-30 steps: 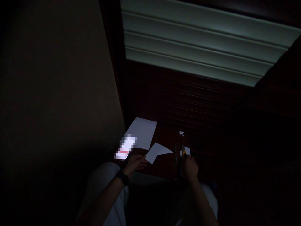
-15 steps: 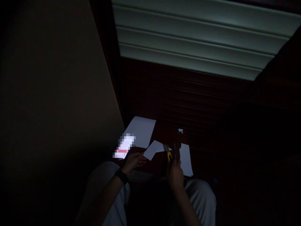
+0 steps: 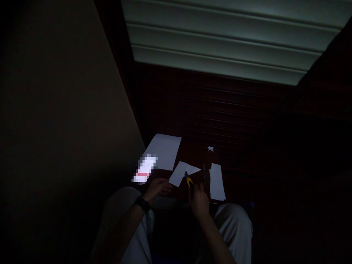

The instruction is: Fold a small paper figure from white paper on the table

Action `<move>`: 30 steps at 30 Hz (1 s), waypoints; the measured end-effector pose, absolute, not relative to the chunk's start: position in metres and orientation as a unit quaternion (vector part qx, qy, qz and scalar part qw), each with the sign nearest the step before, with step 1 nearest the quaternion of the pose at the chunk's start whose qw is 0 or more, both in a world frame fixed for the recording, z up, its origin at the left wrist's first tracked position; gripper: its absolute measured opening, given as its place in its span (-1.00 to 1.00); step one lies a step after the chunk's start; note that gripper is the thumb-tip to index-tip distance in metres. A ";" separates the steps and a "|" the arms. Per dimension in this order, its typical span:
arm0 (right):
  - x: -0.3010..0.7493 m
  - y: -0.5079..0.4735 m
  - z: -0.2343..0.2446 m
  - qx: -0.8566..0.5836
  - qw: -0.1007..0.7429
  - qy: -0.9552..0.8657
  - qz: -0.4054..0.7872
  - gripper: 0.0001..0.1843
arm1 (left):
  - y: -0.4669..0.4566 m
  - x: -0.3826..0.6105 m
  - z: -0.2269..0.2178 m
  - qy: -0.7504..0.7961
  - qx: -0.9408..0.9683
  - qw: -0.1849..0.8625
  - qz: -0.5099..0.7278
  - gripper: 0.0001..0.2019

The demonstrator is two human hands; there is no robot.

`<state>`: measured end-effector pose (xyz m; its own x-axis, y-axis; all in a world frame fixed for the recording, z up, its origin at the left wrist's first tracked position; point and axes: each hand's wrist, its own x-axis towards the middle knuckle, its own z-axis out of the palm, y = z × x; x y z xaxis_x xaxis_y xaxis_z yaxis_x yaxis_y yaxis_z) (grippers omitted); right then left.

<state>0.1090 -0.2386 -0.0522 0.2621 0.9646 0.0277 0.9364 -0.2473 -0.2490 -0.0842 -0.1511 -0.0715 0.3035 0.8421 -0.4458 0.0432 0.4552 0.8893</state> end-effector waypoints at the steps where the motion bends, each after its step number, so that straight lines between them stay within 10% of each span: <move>1: 0.109 -0.239 -0.052 -0.781 0.113 -0.610 0.067 -0.65 | -0.151 -0.084 -0.072 0.512 0.435 0.683 0.288 -0.56; 30: 0.129 -0.248 -0.054 -0.664 0.249 -0.700 0.087 -0.63 | -0.120 -0.069 -0.040 0.468 0.418 0.720 0.296 -0.56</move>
